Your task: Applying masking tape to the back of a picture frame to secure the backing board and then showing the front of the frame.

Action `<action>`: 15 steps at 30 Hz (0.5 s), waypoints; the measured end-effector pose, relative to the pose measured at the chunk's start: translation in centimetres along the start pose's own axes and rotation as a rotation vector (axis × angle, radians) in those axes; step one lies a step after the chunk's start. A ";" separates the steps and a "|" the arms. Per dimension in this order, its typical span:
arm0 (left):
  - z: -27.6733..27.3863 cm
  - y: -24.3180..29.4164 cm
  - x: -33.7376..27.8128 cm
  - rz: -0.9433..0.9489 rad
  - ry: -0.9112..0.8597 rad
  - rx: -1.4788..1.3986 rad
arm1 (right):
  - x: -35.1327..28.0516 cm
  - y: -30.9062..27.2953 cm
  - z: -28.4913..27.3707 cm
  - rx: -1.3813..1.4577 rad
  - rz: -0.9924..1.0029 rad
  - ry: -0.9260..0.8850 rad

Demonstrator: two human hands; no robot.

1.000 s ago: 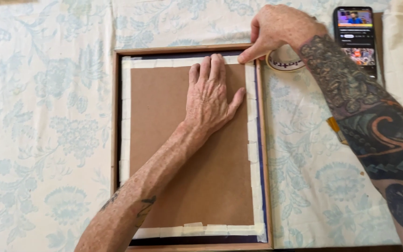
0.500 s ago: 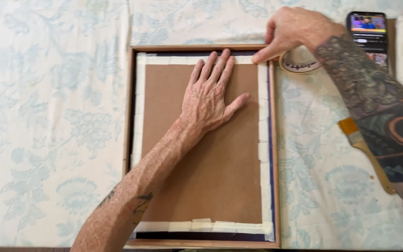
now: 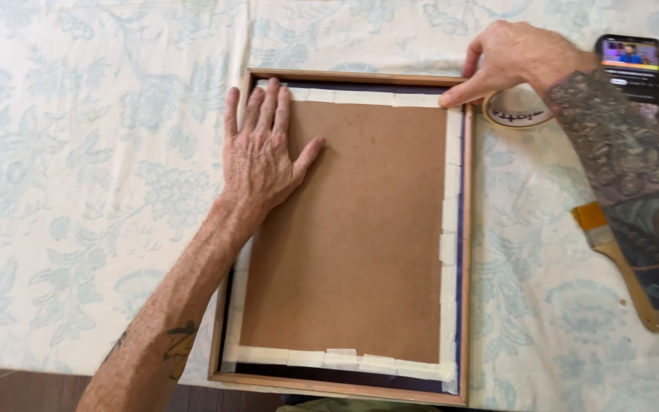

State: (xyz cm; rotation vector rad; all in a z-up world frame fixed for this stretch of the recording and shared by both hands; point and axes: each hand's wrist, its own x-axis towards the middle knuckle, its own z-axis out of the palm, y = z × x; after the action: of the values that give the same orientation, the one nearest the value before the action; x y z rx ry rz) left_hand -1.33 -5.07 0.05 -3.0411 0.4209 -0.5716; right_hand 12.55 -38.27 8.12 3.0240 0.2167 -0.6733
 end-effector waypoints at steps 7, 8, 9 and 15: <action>-2.7 8.9 4.5 0.030 -0.021 -0.495 | -0.5 -0.6 -0.5 0.059 0.009 -0.044; -1.7 10.7 5.1 0.151 -0.091 -0.529 | -0.4 -0.6 -0.4 0.055 -0.004 -0.031; -0.8 12.4 5.8 0.272 -0.159 -0.561 | -0.3 -0.6 -0.3 0.052 -0.017 -0.018; 2.0 14.4 6.6 0.304 0.147 -0.456 | -1.7 0.0 -0.9 0.080 -0.097 -0.005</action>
State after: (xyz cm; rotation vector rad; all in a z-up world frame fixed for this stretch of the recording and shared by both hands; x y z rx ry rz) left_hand 1.54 -20.80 -0.42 -3.2487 1.1401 -0.7726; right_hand 11.42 -38.39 9.62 3.1046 0.3471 -0.7132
